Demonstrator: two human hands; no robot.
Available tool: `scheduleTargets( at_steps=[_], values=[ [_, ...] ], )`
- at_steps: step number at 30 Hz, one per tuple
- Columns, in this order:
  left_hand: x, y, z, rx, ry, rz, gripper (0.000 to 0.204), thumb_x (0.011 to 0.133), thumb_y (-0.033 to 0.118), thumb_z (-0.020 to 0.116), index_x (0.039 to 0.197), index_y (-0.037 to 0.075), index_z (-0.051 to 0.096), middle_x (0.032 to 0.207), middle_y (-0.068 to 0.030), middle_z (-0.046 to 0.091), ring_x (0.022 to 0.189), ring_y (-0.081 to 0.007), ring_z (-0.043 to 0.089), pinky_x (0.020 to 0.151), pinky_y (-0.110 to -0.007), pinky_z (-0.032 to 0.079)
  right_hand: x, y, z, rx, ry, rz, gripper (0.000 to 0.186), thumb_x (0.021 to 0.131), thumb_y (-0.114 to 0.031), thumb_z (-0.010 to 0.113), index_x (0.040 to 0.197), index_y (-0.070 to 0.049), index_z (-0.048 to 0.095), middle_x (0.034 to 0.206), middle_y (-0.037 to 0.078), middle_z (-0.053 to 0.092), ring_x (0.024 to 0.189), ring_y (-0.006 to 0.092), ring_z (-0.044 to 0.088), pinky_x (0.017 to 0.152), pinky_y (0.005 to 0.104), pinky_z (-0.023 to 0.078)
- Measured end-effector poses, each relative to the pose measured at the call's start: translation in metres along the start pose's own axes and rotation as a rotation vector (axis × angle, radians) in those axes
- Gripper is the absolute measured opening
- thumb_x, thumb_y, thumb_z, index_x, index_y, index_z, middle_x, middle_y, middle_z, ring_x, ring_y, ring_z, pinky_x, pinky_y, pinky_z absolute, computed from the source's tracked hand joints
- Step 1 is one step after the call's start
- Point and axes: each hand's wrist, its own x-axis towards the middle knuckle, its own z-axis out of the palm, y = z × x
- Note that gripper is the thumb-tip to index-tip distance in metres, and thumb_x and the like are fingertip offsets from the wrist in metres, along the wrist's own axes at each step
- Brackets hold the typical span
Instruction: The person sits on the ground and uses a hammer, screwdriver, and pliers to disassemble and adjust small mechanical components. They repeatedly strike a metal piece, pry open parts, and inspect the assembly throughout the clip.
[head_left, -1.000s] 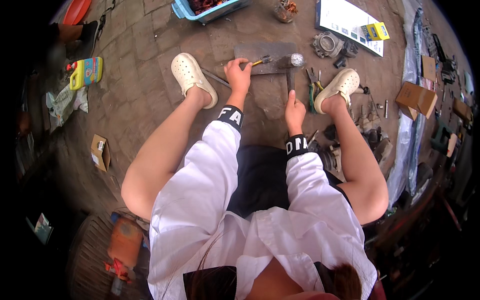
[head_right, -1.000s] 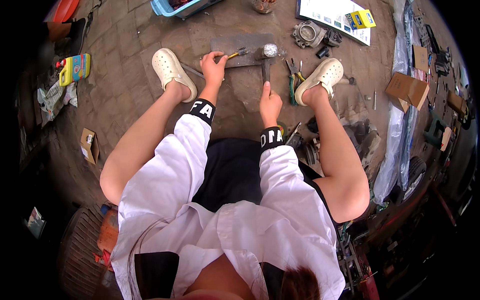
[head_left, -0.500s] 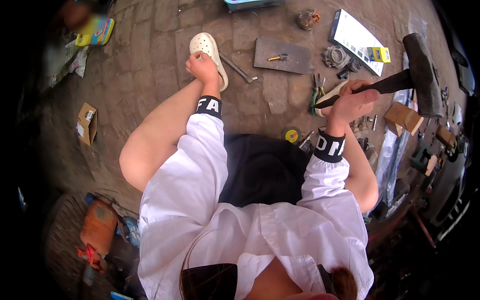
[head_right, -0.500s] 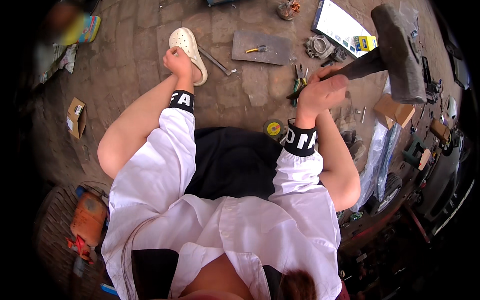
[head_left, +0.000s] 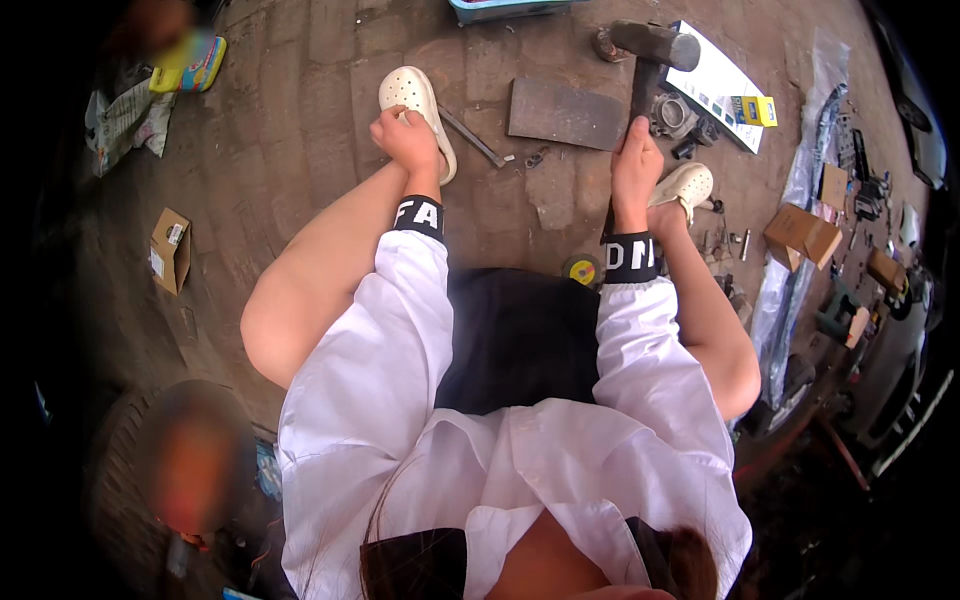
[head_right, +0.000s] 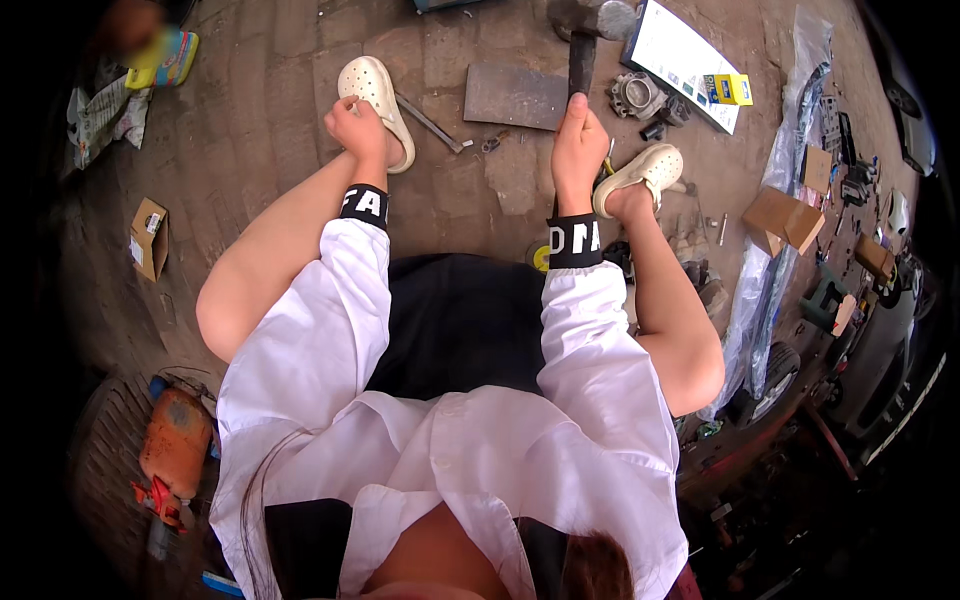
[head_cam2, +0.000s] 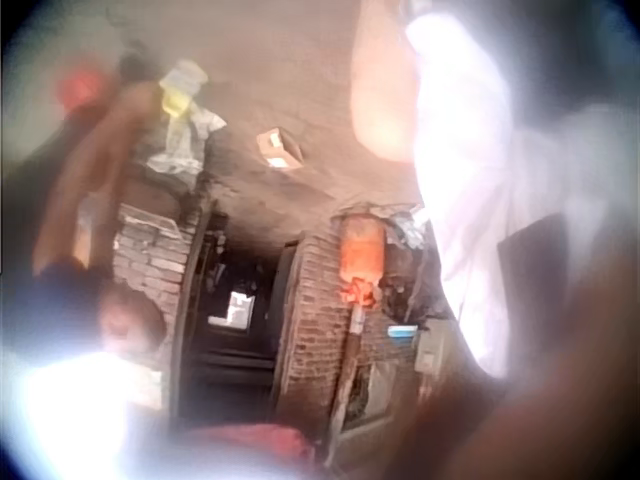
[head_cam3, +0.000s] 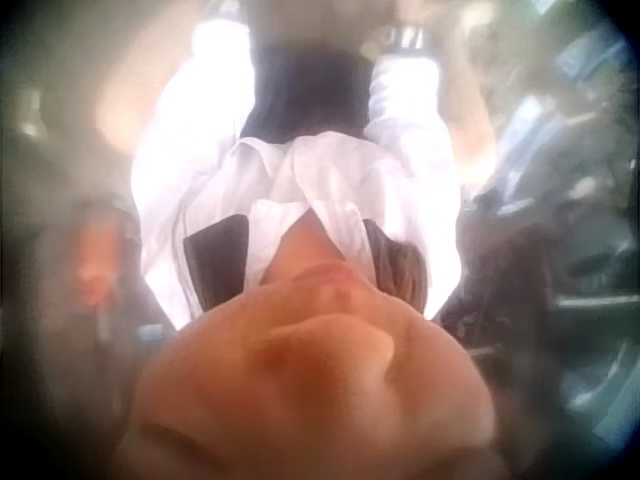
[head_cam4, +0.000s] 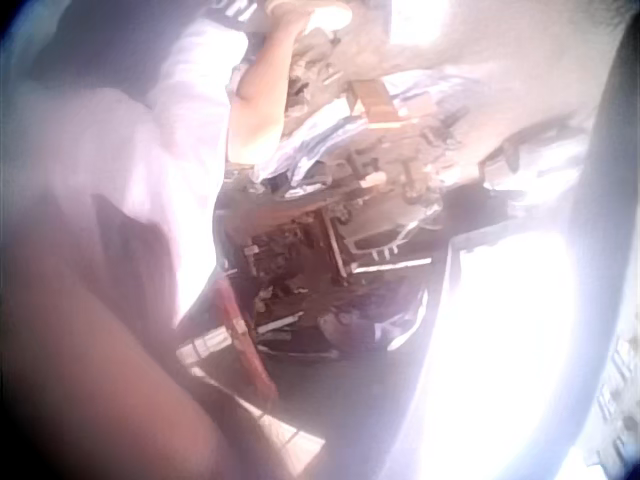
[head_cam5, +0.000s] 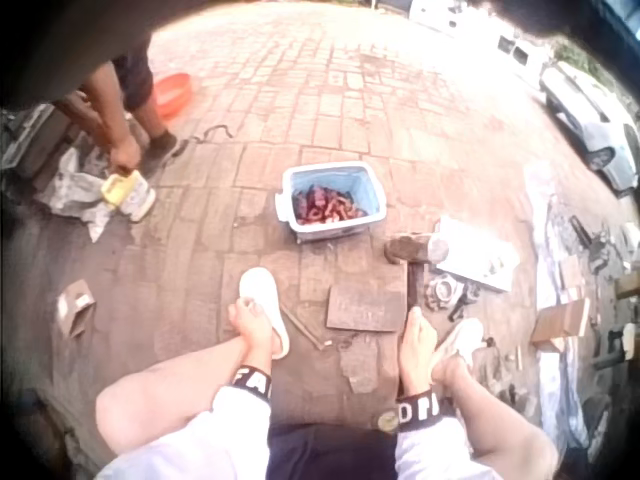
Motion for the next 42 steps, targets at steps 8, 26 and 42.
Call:
scheduleTargets(
  at_steps=[8,26,42],
  values=[
    [-0.136,0.029,0.010,0.019,-0.764,0.263,0.026,0.079,0.019,0.070,0.098,0.006,0.059,0.096,-0.0101,0.057,0.097,-0.0270,0.056,0.079,-0.036,0.048,-0.022,-0.062,-0.038,0.204,0.054,0.101,0.057,0.099,-0.052,0.036,0.062,-0.009,0.042,0.047,-0.002,0.036,0.039,0.0079,0.033,0.038,0.0233,0.023],
    [-0.132,0.070,0.072,-0.852,-0.976,-0.485,0.023,0.081,0.008,0.069,0.101,-0.001,0.060,0.089,-0.0120,0.068,0.076,-0.0113,0.066,0.068,-0.025,0.053,-0.049,0.038,-0.045,0.174,0.100,0.326,0.054,0.100,-0.038,0.045,0.058,-0.005,0.042,0.051,-0.004,0.039,0.047,0.0057,0.036,0.044,0.0237,0.028],
    [-0.088,0.079,0.081,-0.004,-0.490,0.348,0.025,0.068,0.017,0.079,0.088,0.009,0.067,0.104,-0.0096,0.054,0.101,-0.0311,0.048,0.087,-0.040,0.042,-0.046,0.015,-0.060,0.081,0.151,0.224,0.056,0.100,-0.041,0.043,0.058,-0.005,0.043,0.051,-0.002,0.040,0.048,0.0070,0.038,0.045,0.0243,0.029]
  ],
)
